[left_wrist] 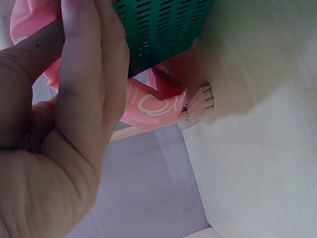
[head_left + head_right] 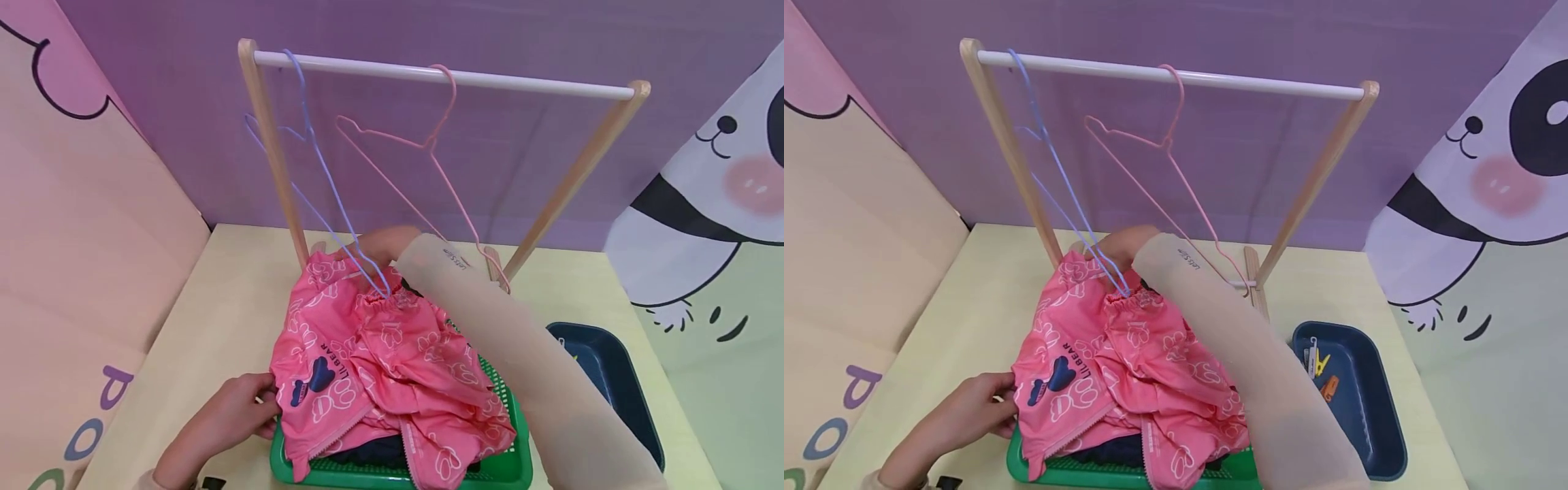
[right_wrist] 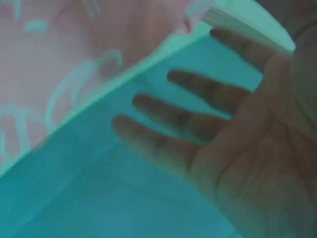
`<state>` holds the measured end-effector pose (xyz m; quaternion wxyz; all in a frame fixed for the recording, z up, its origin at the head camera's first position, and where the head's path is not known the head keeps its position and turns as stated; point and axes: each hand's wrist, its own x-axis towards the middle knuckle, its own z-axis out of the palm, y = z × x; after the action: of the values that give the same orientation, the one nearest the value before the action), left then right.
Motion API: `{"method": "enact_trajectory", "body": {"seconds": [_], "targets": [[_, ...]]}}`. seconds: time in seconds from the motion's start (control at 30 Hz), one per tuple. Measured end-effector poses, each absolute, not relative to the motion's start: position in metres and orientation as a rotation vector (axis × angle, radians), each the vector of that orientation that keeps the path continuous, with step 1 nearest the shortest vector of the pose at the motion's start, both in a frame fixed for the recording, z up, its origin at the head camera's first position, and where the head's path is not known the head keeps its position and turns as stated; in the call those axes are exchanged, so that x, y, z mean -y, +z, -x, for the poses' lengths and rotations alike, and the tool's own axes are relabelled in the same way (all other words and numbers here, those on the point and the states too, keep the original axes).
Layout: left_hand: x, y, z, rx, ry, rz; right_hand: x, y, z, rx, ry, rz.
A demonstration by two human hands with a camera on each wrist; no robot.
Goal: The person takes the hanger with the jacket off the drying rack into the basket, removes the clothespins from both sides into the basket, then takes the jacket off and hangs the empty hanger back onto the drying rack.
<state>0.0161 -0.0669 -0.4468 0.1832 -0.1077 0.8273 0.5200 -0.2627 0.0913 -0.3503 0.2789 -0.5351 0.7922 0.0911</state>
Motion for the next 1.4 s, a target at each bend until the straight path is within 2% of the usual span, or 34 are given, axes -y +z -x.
{"method": "enact_trajectory", "body": {"seconds": [0.1,0.23,0.37,0.57,0.73,0.9,1.03,1.13,1.4], "targets": [[0.067,-0.446,-0.017,-2.323,1.474,0.286,-0.087,-0.355,0.254,-2.073,0.31,1.351],[0.067,-0.447,-0.02,-2.293,1.493,0.273,-0.086,-0.363,0.243,-2.045,0.331,1.383],[0.066,-0.447,-0.023,-2.275,1.496,0.275,-0.094,-0.362,0.238,-2.061,0.26,1.515],[0.068,-0.447,-0.025,-2.264,1.494,0.273,-0.126,-0.339,0.222,-2.172,0.132,1.655],[0.069,-0.448,-0.025,-2.274,1.482,0.278,-0.164,-0.312,0.188,-2.316,0.141,1.675],[0.068,-0.449,-0.025,-2.303,1.474,0.26,-0.206,-0.299,0.134,-2.34,0.416,1.769],[0.067,-0.449,-0.025,-2.319,1.443,0.275,-0.236,-0.313,0.095,-2.232,0.51,1.734],[0.067,-0.448,-0.025,-2.313,1.415,0.31,-0.25,-0.336,0.081,-2.175,0.495,1.721],[0.068,-0.447,-0.028,-2.303,1.449,0.248,-0.266,-0.402,0.086,-2.09,0.347,1.856]]}}
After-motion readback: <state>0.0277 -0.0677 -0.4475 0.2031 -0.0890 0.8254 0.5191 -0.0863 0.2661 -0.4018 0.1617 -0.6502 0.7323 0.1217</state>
